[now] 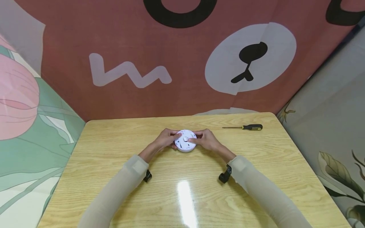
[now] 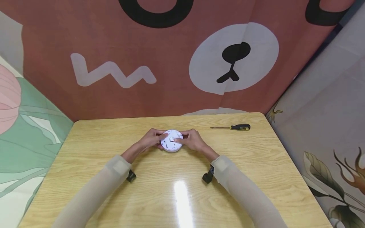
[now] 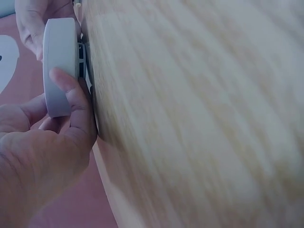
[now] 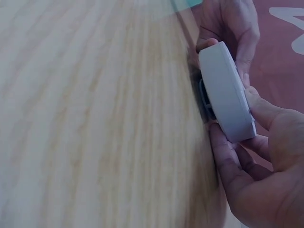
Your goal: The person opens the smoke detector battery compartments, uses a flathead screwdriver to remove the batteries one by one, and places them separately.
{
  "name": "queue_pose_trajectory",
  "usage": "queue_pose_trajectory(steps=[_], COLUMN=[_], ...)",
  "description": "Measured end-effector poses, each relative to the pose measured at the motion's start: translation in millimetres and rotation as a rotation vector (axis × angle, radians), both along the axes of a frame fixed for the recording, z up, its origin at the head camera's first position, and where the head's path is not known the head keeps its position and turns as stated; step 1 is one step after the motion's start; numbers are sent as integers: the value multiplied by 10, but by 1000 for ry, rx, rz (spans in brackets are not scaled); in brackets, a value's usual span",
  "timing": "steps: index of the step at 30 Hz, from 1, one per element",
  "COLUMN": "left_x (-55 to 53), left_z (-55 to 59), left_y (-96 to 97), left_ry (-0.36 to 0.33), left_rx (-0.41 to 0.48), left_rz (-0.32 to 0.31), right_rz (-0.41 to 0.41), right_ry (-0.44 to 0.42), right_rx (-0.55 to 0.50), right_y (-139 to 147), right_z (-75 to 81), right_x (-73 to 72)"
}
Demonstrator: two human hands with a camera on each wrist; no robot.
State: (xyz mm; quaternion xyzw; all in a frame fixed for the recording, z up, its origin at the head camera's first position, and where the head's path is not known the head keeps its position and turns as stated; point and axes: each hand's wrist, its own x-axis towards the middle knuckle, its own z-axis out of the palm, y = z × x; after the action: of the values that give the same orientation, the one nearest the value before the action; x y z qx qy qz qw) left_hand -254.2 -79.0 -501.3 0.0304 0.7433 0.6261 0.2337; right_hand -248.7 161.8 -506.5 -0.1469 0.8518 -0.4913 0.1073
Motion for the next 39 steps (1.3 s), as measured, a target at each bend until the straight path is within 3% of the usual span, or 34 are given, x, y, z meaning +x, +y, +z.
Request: queue_pose_trajectory(steps=[8, 16, 26, 34, 39], left_x=[33, 32, 17, 5, 13], left_z=[23, 26, 6, 29, 61], left_y=[3, -21, -60, -127, -180], left_ry=[-8, 15, 40, 68, 120], left_rx=[10, -37, -74, -71, -63], left_rz=[8, -30, -27, -121, -198], right_rz=[-5, 6, 34, 40, 47], right_ry=[-39, -41, -58, -34, -28], right_rx=[23, 61, 66, 83, 80], right_y=[-9, -11, -28, -29, -30], right_z=[21, 58, 99, 114, 119], right_x=[-25, -18, -24, -62, -96])
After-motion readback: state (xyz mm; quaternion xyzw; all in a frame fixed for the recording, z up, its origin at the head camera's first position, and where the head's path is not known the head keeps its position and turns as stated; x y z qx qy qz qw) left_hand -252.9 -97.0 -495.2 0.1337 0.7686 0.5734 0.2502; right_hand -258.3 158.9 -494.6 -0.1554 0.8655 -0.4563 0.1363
